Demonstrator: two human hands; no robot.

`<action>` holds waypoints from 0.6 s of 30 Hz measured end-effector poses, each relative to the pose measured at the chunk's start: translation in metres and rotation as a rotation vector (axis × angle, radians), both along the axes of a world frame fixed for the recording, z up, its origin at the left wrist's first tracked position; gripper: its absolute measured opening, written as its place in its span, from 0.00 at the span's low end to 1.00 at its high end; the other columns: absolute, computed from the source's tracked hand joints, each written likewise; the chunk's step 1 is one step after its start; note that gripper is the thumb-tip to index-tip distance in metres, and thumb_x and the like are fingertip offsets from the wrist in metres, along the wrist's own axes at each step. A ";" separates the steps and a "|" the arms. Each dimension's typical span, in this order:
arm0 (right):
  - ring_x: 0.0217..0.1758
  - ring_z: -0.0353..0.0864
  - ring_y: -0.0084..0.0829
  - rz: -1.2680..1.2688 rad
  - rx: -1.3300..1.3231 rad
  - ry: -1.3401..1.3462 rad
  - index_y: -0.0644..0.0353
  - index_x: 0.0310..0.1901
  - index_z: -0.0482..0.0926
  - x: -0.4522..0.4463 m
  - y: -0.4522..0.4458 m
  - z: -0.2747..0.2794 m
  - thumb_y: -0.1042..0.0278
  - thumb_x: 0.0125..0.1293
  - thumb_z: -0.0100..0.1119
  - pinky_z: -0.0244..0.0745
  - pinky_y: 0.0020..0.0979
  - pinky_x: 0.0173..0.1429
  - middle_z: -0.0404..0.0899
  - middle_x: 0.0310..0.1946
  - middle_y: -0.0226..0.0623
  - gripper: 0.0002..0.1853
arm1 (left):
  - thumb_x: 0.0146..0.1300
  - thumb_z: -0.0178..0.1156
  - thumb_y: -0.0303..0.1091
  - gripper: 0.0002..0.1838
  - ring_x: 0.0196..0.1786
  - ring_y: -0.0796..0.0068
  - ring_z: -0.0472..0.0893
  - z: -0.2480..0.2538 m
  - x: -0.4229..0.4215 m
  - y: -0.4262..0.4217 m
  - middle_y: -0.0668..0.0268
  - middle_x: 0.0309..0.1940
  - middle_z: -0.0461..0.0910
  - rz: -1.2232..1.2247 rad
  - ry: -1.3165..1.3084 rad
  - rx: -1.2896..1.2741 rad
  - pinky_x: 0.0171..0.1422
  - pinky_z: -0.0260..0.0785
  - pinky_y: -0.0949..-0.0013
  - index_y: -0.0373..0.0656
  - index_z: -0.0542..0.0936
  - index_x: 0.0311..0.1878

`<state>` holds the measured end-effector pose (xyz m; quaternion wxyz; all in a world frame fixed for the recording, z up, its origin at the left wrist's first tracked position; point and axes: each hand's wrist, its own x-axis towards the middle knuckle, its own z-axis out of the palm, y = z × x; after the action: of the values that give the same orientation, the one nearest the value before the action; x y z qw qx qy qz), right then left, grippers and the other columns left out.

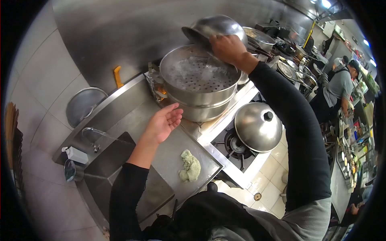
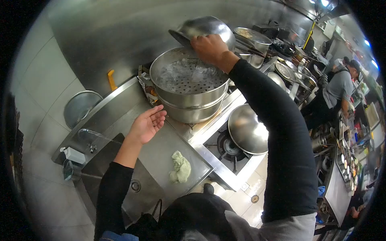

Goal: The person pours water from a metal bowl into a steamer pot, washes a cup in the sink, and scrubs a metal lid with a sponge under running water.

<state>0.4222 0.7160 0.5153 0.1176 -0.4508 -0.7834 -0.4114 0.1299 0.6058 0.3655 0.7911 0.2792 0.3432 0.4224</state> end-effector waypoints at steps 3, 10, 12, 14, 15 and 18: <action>0.22 0.82 0.40 0.073 0.092 0.162 0.60 0.36 0.75 -0.014 -0.012 -0.003 0.66 0.61 0.53 0.76 0.38 0.24 0.81 0.23 0.41 0.07 | 0.67 0.59 0.36 0.16 0.43 0.74 0.79 -0.006 -0.017 0.004 0.60 0.44 0.81 0.031 0.016 0.035 0.49 0.73 0.70 0.40 0.76 0.55; 0.21 0.73 0.55 0.503 0.298 1.132 0.63 0.26 0.73 -0.118 -0.092 -0.006 0.70 0.50 0.58 0.67 0.51 0.28 0.72 0.16 0.49 0.07 | 0.69 0.54 0.53 0.33 0.50 0.63 0.77 0.031 -0.018 -0.029 0.41 0.62 0.67 0.145 -0.254 0.106 0.56 0.74 0.66 0.38 0.63 0.65; 0.25 0.74 0.57 0.616 0.012 1.317 0.65 0.25 0.72 -0.138 -0.126 -0.023 0.68 0.53 0.58 0.69 0.52 0.32 0.74 0.19 0.52 0.09 | 0.70 0.54 0.50 0.27 0.57 0.65 0.76 0.020 -0.052 -0.034 0.47 0.62 0.70 -0.012 -0.366 0.250 0.57 0.72 0.64 0.37 0.70 0.60; 0.26 0.76 0.56 0.654 -0.127 1.371 0.65 0.25 0.72 -0.133 -0.142 -0.032 0.65 0.55 0.59 0.70 0.51 0.33 0.75 0.21 0.52 0.12 | 0.69 0.54 0.35 0.17 0.54 0.70 0.76 -0.005 -0.072 -0.060 0.61 0.55 0.75 0.569 -0.052 0.076 0.53 0.71 0.71 0.40 0.71 0.58; 0.32 0.78 0.55 0.701 -0.526 1.257 0.66 0.26 0.74 -0.121 -0.158 -0.032 0.61 0.58 0.60 0.71 0.50 0.38 0.78 0.25 0.53 0.15 | 0.66 0.57 0.33 0.16 0.52 0.71 0.76 -0.047 -0.112 -0.074 0.64 0.51 0.76 0.596 0.520 0.494 0.52 0.71 0.70 0.42 0.73 0.55; 0.37 0.82 0.49 0.700 -0.901 0.885 0.64 0.33 0.80 -0.077 -0.151 -0.048 0.48 0.64 0.57 0.75 0.43 0.42 0.82 0.30 0.49 0.22 | 0.58 0.60 0.30 0.10 0.42 0.78 0.76 -0.056 -0.157 -0.134 0.72 0.39 0.78 0.686 0.146 0.058 0.47 0.68 0.73 0.45 0.77 0.44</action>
<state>0.3454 0.5648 0.4673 0.3513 -0.3024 -0.8544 0.2347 -0.0268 0.4719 0.3095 0.5682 0.1994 0.4607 0.6520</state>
